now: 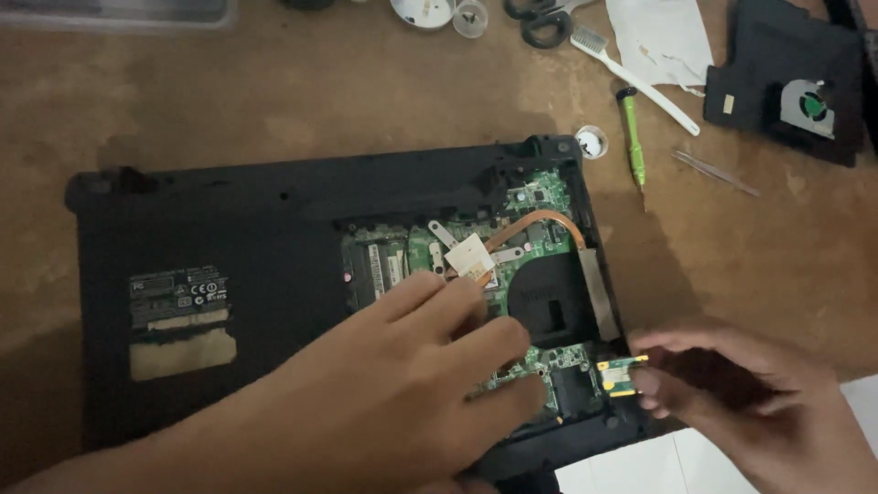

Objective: Finalizing the internal assembly of a laptop by connecting ribbon cables and installing RAM modules.

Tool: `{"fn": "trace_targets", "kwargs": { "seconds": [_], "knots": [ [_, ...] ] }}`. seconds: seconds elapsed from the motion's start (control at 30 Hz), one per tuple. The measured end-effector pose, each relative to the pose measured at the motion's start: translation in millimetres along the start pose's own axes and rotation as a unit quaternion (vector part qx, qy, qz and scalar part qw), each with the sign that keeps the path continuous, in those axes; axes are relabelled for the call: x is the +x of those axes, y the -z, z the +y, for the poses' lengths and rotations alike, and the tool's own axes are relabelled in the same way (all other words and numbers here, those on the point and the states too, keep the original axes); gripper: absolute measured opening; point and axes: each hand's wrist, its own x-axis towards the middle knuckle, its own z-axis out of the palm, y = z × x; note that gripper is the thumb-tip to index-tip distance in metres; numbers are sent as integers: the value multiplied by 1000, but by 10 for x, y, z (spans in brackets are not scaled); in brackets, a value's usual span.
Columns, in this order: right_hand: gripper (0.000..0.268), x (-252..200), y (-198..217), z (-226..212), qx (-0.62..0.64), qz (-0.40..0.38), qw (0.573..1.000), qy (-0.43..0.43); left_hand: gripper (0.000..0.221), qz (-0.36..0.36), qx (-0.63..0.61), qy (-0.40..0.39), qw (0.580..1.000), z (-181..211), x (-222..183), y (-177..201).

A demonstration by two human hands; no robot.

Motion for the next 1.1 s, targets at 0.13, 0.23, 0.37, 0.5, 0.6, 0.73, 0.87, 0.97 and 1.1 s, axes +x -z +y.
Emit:
{"fn": "trace_targets", "kwargs": {
  "seconds": [0.13, 0.23, 0.37, 0.5, 0.6, 0.73, 0.87, 0.97, 1.1],
  "knots": [
    [25, -52, -48, -81, -8, -3, 999, -36, 57, 10, 9, 16, 1000, 53, -16, -70],
    [29, -85, -87, -150, -29, -19, 997, -67, 76, -21, 96, 2, 995, 16, -24, -66],
    [35, -75, -51, -69, -1, -55, 998, 7, 76, -27, 89, 7, 996, 11, -43, -77],
    [32, -48, -24, -48, -10, -47, 996, -74, 68, -12, 87, 9, 996, 24, -62, -124],
    [21, -16, -23, 34, 15, -52, 998, -20, 78, -12, 93, 14, 996, 40, -66, -114],
    [49, -82, -89, -257, -66, -75, 994, -38, 68, -5, 85, 19, 996, 18, -77, -115],
    [30, -20, -74, -206, -84, -104, 989, 70, 42, -7, 108, 14, 994, 10, -70, -124],
    [9, 4, -28, -204, -104, -142, 965, 196, 65, -19, 97, 14, 995, 6, -64, -106],
    [17, 23, 22, -149, -121, -159, 950, 239, 44, -6, 97, 17, 995, -3, -57, -130]
  ]
}}
